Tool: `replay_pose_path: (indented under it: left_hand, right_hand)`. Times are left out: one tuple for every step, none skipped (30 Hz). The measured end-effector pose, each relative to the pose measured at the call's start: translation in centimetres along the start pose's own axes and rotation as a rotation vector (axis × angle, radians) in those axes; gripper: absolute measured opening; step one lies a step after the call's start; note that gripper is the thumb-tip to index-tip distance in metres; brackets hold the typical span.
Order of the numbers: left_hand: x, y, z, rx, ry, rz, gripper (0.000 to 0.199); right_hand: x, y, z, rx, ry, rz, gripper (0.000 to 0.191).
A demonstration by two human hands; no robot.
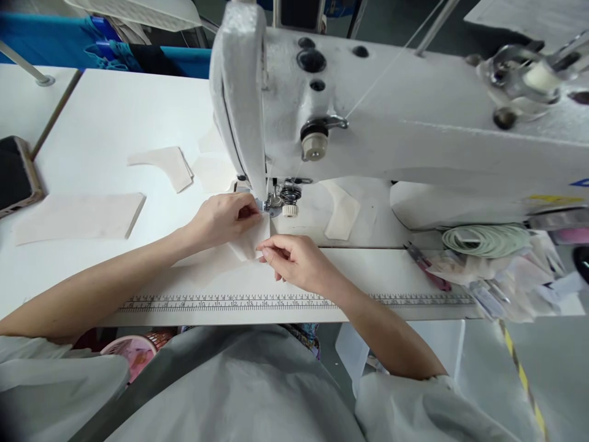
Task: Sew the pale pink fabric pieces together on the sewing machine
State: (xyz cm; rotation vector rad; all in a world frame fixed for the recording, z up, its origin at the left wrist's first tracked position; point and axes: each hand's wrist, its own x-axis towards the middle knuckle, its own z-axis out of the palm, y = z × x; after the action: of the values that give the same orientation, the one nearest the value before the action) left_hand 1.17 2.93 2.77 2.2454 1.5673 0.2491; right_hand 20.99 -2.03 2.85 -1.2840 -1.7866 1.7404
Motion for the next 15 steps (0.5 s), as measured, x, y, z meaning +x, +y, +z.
replay_pose_path:
  left_hand:
    - [0.02, 0.00, 0.00, -0.001, -0.002, -0.003, 0.014]
    - [0.04, 0.00, -0.01, -0.003, -0.003, -0.005, 0.014]
    - [0.05, -0.02, 0.00, -0.006, -0.005, -0.005, 0.014]
    - [0.06, -0.03, 0.00, -0.008, -0.005, -0.005, 0.015]
    - [0.06, -0.04, 0.01, -0.009, -0.004, -0.004, 0.015]
    - [0.07, -0.05, 0.02, -0.010, -0.003, -0.004, 0.016]
    - [0.07, -0.06, 0.03, -0.010, -0.001, -0.004, 0.016]
    - [0.07, -0.05, 0.03, -0.012, -0.001, -0.005, 0.016]
    - [0.07, -0.04, 0.02, -0.013, -0.001, -0.006, 0.017]
    - [0.07, -0.02, 0.00, -0.015, -0.003, -0.008, 0.017]
    - [0.07, 0.01, -0.02, -0.017, -0.007, -0.010, 0.016]
    - [0.08, 0.04, -0.05, -0.017, -0.012, -0.013, 0.016]
    - [0.08, 0.07, -0.07, -0.016, -0.014, -0.016, 0.016]
    - [0.08, 0.10, -0.09, -0.013, -0.016, -0.021, 0.016]
    - [0.09, 0.13, -0.10, -0.009, -0.015, -0.025, 0.016]
  right_hand:
    - [0.04, 0.05, 0.00, -0.007, 0.001, -0.001, 0.032]
    - [0.08, 0.09, 0.00, -0.014, 0.003, 0.000, 0.032]
    - [0.11, 0.10, -0.01, -0.019, 0.004, 0.006, 0.032]
    - [0.15, 0.10, -0.02, -0.023, 0.004, 0.012, 0.032]
    - [0.17, 0.07, -0.02, -0.024, 0.005, 0.016, 0.031]
    - [0.20, 0.03, -0.02, -0.027, 0.005, 0.015, 0.031]
    - [0.21, -0.03, -0.02, -0.033, 0.006, 0.010, 0.030]
    - [0.23, -0.10, -0.02, -0.041, 0.006, 0.006, 0.029]
    - [0.23, -0.18, -0.03, -0.052, 0.006, 0.003, 0.028]
    - [0.23, -0.27, -0.04, -0.063, 0.004, 0.001, 0.027]
    - [0.23, -0.36, -0.07, -0.075, 0.001, 0.002, 0.027]
    - [0.21, -0.46, -0.11, -0.088, -0.002, 0.004, 0.026]
    - [0.19, -0.55, -0.16, -0.099, -0.005, 0.007, 0.027]
    - [0.16, -0.62, -0.23, -0.110, -0.008, 0.012, 0.027]
    - [0.13, -0.67, -0.31, -0.122, -0.013, 0.019, 0.028]
